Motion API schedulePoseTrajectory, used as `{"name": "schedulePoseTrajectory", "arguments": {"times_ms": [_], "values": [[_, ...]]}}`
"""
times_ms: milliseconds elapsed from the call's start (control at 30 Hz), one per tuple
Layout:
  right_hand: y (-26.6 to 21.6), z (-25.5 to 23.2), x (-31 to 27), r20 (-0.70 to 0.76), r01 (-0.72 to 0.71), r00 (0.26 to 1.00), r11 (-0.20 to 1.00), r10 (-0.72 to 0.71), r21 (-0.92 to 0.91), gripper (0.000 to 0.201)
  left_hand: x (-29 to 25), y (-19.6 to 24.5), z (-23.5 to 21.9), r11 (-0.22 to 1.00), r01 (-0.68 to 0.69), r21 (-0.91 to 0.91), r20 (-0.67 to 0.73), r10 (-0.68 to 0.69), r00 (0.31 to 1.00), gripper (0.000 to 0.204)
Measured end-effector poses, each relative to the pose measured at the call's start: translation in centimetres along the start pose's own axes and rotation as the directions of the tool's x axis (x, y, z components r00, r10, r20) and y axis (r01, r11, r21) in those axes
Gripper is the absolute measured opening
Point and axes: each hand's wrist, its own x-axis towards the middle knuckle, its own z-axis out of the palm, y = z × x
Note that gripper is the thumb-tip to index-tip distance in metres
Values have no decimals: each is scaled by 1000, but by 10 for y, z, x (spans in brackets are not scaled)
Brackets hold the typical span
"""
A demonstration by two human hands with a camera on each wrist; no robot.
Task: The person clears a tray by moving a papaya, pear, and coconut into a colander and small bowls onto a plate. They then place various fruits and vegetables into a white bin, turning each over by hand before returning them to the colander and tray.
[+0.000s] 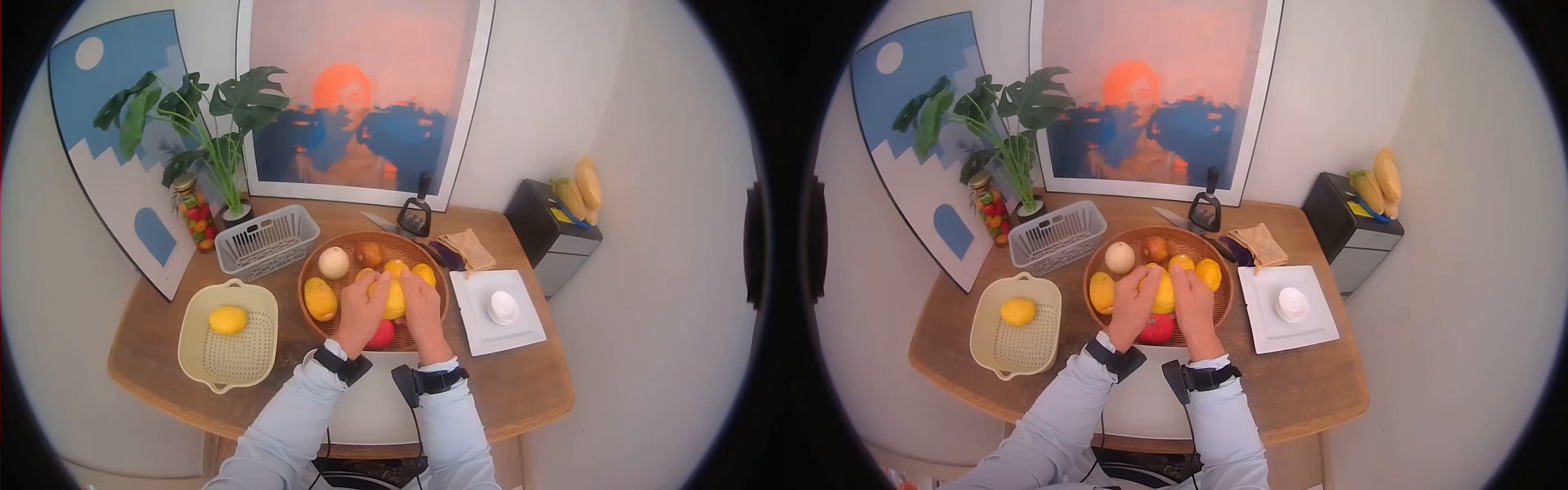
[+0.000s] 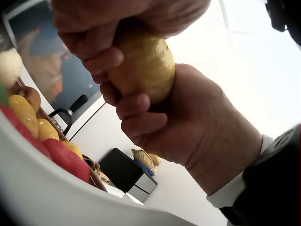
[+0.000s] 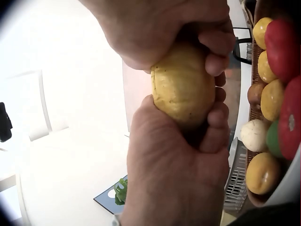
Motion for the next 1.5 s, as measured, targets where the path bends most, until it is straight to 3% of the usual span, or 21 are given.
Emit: {"name": "schedulePoseTrajectory", "arguments": {"times_ms": [167,267,367,467,500,567,633,667,733,767,833,867,933,967,1033,1067,1200,1267,1367,1467,1500], "values": [[-18,5,-11,21,556,764,642,-645,-527,34,5,15,-10,870,420,-257,101,-408,907,30],[1,9,-3,-94,344,911,866,-402,-362,35,2,23,-8,955,264,-137,61,-258,964,30],[-9,1,2,-35,-362,921,888,387,284,35,-2,12,-2,977,-164,137,44,159,986,30],[-8,-4,3,-46,-272,958,946,284,176,37,-2,14,-1,987,-135,90,32,133,991,29],[-4,-3,3,-115,47,992,999,-50,-23,37,-1,13,-2,1000,-8,-3,34,8,999,28],[3,1,2,-37,594,743,684,-668,-424,39,2,21,-5,950,257,-177,67,-248,966,27],[1,5,2,-40,635,670,601,-741,-486,37,2,33,-11,799,509,-320,140,-492,859,27],[-1,5,2,-39,651,631,556,-775,-517,36,0,31,-9,900,370,-231,88,-359,929,27],[4,2,1,-116,214,968,973,-224,-89,33,-5,23,-3,998,52,-28,27,-51,998,27],[4,0,1,-38,-91,995,987,97,130,31,-3,16,-2,996,-66,56,29,64,998,26],[-2,-6,1,8,-160,987,980,161,119,30,-3,7,-2,931,-289,222,61,282,957,26],[-5,-8,1,27,-194,981,974,192,113,30,-3,6,-2,977,-160,143,44,155,987,27],[-2,-1,-1,-99,334,927,918,-361,-215,31,-3,8,-1,994,108,-25,50,-107,993,29],[-1,2,-2,-87,538,787,748,-611,-388,31,0,19,-4,929,313,-198,113,-295,949,30],[-13,4,-10,-42,615,692,619,-721,-488,31,5,40,-17,597,658,-458,318,-582,749,32],[-18,5,-12,-12,647,639,545,-769,-533,31,4,42,-16,620,642,-452,293,-576,763,33],[-1,7,-7,-179,197,962,978,-207,-72,30,-1,30,-6,916,337,-220,112,-319,941,40],[-11,-4,-4,-25,-242,963,900,269,364,28,-5,21,-2,978,182,-102,61,-177,982,40],[2,-1,-3,-105,223,966,967,-236,-123,28,-3,22,-1,918,311,-247,93,-297,950,35],[-10,5,-11,-41,640,666,599,-745,-481,31,3,35,-11,693,549,-468,253,-490,834,30],[-9,7,-12,-67,631,681,630,-729,-452,30,3,38,-12,664,557,-498,271,-491,828,29]]}}
